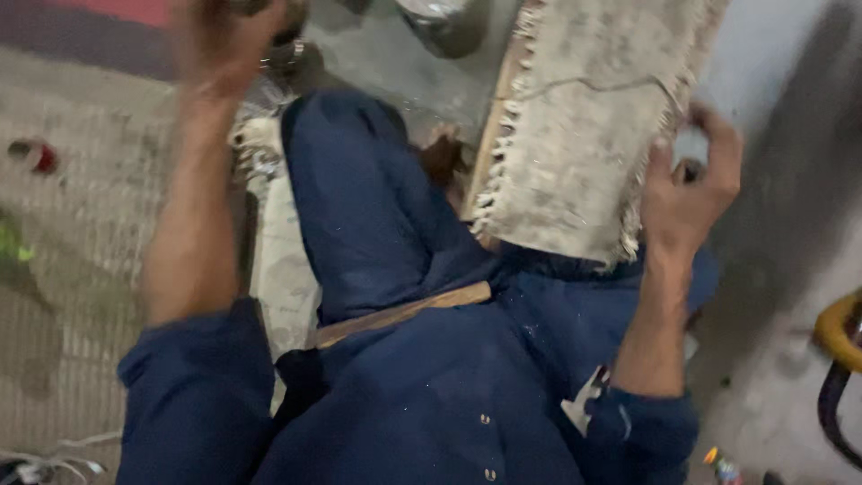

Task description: The person sits cross-legged on the floor with an engraved metal vase held against a cloth pad on their lap. They hold a punch against the vase's brass band and strike it with a wooden mallet, rotating the vase to work around it, then set the vase down and pick up a small item.

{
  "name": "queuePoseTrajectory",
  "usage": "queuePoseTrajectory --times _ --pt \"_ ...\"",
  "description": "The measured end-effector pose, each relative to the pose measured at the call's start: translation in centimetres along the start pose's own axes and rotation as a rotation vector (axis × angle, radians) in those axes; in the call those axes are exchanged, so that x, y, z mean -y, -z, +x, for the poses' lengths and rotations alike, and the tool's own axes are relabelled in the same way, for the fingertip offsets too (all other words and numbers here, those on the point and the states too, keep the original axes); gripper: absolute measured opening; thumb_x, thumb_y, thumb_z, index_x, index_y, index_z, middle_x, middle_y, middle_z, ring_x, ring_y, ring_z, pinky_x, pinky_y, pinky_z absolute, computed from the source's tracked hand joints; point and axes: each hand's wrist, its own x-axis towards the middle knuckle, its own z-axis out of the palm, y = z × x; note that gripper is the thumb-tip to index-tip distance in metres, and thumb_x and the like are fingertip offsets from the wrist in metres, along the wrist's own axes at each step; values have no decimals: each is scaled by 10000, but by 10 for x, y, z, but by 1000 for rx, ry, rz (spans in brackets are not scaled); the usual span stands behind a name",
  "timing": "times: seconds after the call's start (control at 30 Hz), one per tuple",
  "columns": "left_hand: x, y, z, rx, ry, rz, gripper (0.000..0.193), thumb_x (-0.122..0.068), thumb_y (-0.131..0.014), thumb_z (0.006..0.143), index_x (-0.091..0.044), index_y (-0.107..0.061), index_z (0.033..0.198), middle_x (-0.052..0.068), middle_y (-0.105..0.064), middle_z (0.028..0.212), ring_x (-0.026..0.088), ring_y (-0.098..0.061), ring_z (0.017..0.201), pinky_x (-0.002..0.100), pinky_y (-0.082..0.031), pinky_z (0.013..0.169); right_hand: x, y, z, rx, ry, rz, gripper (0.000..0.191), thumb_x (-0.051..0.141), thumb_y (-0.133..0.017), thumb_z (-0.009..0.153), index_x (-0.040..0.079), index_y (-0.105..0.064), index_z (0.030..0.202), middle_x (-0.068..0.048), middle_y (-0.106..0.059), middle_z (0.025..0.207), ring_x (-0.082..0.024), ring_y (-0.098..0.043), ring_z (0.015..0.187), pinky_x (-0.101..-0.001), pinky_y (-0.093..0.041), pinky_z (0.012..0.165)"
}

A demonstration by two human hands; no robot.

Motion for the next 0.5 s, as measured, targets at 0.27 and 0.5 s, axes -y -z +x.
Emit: queuePoseTrajectory --times 0.27,0.5 --pt "5 70 16 -283 224 155 425 -295 -787 962 -2 -595 1203 124 -636 1067 265 -620 959 425 -520 836 0 -11 48 194 355 -68 462 -3 -770 910 25 -615 1344 -246 -588 1368 -431 -634 1126 -492 -597 842" --pt "-109 -51 94 -736 179 -115 454 -310 -747 1002 -14 -517 1258 104 -571 1142 239 -574 1035 405 -498 898 0 33 26 529 116 29 249 23 -718 856 34 -665 1100 -189 -640 1014 -369 -638 834 -486 -531 693"
